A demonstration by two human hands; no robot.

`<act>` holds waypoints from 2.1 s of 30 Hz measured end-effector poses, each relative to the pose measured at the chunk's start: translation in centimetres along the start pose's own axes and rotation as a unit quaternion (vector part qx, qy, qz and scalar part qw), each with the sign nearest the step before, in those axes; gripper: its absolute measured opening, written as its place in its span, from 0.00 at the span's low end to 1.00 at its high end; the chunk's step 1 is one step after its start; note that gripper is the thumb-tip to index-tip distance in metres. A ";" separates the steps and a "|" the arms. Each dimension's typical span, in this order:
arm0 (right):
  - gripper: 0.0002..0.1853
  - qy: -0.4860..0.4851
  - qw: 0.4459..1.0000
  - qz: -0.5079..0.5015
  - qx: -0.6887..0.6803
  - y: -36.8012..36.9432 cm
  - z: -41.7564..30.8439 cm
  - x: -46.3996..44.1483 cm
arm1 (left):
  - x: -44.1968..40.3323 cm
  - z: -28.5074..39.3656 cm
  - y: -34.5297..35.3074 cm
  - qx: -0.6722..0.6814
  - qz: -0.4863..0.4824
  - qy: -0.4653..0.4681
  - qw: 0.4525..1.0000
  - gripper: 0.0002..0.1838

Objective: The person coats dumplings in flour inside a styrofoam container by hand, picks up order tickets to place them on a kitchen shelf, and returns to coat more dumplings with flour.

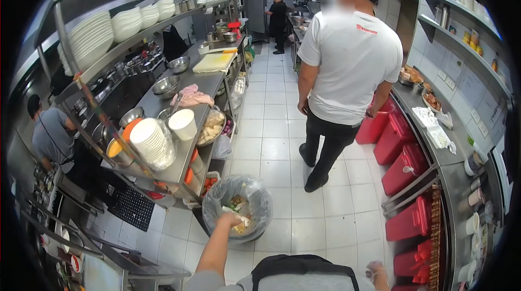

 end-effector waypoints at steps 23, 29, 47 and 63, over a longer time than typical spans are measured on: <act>0.12 -0.219 0.965 -0.086 0.117 17.2 -61.5 -18.6 | -22.5 23.4 -40.1 0.735 0.019 0.240 0.634 0.50; 0.08 -0.089 0.985 -0.079 0.122 19.1 -59.4 -21.7 | -32.1 21.3 -47.8 0.764 -0.006 0.251 0.594 0.49; 0.08 -0.162 0.961 -0.146 0.171 43.2 -93.3 -29.8 | -56.1 19.4 -84.0 0.326 0.508 0.231 0.763 0.26; 0.08 -0.162 0.968 -0.120 0.147 54.3 -104.8 -28.8 | -58.3 14.4 -118.9 0.025 0.818 0.197 0.540 0.23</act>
Point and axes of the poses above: each hand's wrist, its own x-axis away from the middle knuckle, its own y-axis out of the palm, z = x × y, the point moved 10 cm from there along -x, towards the middle knuckle, and after that the axes turned 3 degrees about y, right-handed, at the moved point
